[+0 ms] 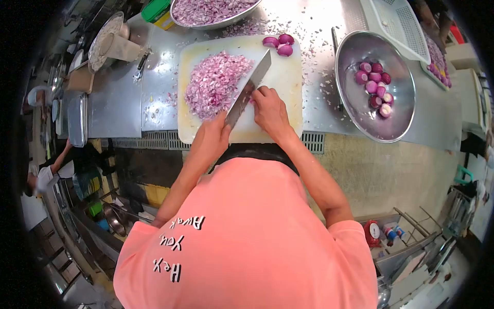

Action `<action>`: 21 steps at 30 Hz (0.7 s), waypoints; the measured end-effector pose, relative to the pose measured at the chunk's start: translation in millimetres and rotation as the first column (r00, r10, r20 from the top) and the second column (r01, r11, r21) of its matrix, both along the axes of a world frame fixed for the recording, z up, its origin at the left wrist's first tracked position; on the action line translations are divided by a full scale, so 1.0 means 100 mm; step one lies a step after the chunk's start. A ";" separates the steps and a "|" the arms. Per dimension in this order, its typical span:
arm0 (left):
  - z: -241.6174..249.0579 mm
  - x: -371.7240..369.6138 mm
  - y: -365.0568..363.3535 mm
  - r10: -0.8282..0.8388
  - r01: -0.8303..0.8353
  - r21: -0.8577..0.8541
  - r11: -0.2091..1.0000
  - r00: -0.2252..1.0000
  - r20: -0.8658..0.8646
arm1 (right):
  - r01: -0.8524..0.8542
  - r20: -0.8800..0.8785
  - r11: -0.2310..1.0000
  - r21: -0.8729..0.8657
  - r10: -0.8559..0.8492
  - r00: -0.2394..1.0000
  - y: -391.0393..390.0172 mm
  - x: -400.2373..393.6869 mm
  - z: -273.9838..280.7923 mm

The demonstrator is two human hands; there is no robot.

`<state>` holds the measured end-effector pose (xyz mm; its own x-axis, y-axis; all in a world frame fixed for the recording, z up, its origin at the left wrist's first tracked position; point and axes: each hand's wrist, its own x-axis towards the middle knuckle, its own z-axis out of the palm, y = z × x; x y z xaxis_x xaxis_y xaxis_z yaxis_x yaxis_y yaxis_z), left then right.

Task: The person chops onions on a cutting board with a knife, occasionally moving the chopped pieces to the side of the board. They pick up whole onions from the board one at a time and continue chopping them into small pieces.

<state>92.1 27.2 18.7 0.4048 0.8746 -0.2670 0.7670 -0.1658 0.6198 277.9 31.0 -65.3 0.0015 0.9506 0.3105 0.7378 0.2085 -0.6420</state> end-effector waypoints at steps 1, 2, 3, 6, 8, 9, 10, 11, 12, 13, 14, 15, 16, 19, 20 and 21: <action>-0.06 0.02 0.00 -0.003 0.003 0.005 1.000 1.000 -0.003 | 0.003 -0.003 1.000 0.005 -0.003 1.000 0.02 0.01 -0.01; -0.18 0.05 -0.04 0.015 -0.015 -0.012 1.000 1.000 0.000 | 0.010 -0.014 1.000 0.001 -0.010 1.000 0.01 0.00 -0.03; -0.22 0.07 -0.07 0.035 -0.035 -0.033 0.999 0.999 0.003 | 0.016 -0.024 1.000 -0.007 -0.016 1.000 -0.01 -0.01 -0.02; -0.28 0.15 0.07 0.000 -0.003 0.032 0.999 0.996 0.095 | 0.022 -0.017 1.000 0.012 -0.022 1.000 -0.02 -0.02 -0.01; -0.12 0.07 0.00 -0.027 0.025 0.037 0.999 0.997 0.066 | 0.022 -0.019 1.000 0.012 -0.022 1.000 -0.05 0.00 -0.03; -0.05 0.05 -0.06 0.004 -0.004 0.002 1.000 0.999 0.040 | 0.023 -0.023 0.999 0.022 -0.023 0.999 -0.02 0.00 -0.03; -0.02 0.03 -0.09 0.033 -0.032 -0.033 0.999 0.999 0.008 | 0.027 -0.030 0.999 0.023 -0.027 0.999 -0.01 0.00 -0.03; -0.14 0.07 -0.05 0.028 -0.028 -0.037 0.999 1.000 0.001 | 0.028 -0.034 0.999 0.018 -0.028 0.999 -0.03 0.00 -0.04; -0.36 0.15 0.00 0.027 -0.027 -0.006 1.000 0.999 0.020 | 0.027 -0.035 1.000 0.010 -0.027 0.999 -0.05 0.00 -0.05; -0.41 0.21 0.01 0.028 -0.029 0.024 0.999 0.999 0.041 | 0.027 -0.038 1.000 0.001 -0.027 0.999 -0.06 -0.01 -0.06; -0.42 0.17 -0.04 0.027 -0.028 0.014 1.000 0.999 0.039 | 0.030 -0.052 0.999 0.026 -0.029 0.998 -0.07 -0.02 -0.07; -0.26 0.16 -0.03 -0.004 0.002 0.059 0.998 0.999 0.033 | 0.035 -0.063 0.998 0.059 -0.031 0.998 -0.06 -0.01 -0.07; -0.12 0.14 -0.03 -0.034 0.031 0.107 0.994 0.999 0.024 | 0.036 -0.062 0.998 0.059 -0.032 0.998 -0.06 0.01 -0.08; -0.25 0.16 -0.06 -0.001 0.001 0.047 0.999 1.000 -0.002 | 0.056 -0.052 0.997 0.060 -0.053 0.997 -0.05 -0.01 -0.12; -0.37 0.17 -0.07 0.030 -0.030 0.019 0.999 0.999 -0.021 | 0.053 -0.065 0.996 0.066 -0.049 0.997 -0.06 -0.01 -0.12; -0.37 0.19 -0.03 0.030 -0.030 0.010 0.999 0.999 -0.023 | 0.047 -0.074 0.996 0.071 -0.042 0.996 -0.07 -0.01 -0.11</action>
